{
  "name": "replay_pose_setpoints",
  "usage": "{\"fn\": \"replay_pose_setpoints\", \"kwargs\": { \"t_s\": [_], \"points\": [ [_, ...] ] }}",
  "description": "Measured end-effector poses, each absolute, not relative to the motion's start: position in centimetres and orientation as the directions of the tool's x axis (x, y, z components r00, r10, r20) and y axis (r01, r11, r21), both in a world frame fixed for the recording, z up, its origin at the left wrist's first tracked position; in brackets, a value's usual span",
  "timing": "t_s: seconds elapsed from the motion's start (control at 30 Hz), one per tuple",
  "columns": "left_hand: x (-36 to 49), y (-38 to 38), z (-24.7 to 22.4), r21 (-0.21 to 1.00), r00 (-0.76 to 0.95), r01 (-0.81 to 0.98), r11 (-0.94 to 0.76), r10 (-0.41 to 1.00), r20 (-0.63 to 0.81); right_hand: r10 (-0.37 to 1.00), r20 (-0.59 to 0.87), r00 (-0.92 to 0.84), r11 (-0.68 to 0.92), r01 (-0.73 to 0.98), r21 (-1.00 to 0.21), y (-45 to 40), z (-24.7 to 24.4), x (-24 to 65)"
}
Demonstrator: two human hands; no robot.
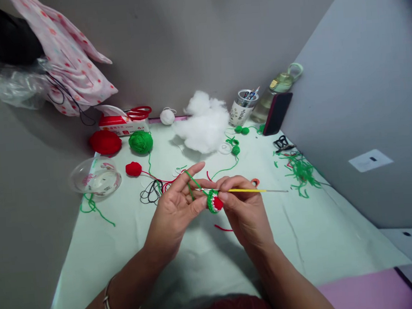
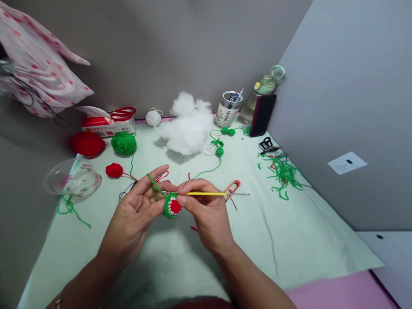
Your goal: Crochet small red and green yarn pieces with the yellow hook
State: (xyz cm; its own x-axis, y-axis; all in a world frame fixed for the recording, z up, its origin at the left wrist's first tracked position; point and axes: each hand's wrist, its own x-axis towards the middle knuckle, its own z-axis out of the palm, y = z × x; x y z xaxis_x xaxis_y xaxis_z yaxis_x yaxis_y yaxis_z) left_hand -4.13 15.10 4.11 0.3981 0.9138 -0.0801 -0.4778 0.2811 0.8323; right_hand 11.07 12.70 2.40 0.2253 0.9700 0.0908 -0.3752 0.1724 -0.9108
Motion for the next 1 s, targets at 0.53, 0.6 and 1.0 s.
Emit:
{"fn": "replay_pose_setpoints", "kwargs": {
  "t_s": [0.53,0.6,1.0],
  "points": [
    [-4.9,15.6,3.9,0.912,0.289,-0.364,0.188,0.954,-0.081,0.965,0.214,0.152,0.258,-0.398,-0.88,12.5,2.6,11.2],
    [-5.1,15.8,3.9,0.907,0.325,-0.365,0.209,0.942,-0.086,0.951,0.272,0.148,0.308,-0.355,-0.883,12.4,2.6,11.4],
    [-4.9,15.4,3.8,0.885,0.382,-0.375,0.277,0.916,-0.125,0.855,0.481,0.193,0.483,0.043,-0.875,11.7,2.9,11.3]
  ]
}}
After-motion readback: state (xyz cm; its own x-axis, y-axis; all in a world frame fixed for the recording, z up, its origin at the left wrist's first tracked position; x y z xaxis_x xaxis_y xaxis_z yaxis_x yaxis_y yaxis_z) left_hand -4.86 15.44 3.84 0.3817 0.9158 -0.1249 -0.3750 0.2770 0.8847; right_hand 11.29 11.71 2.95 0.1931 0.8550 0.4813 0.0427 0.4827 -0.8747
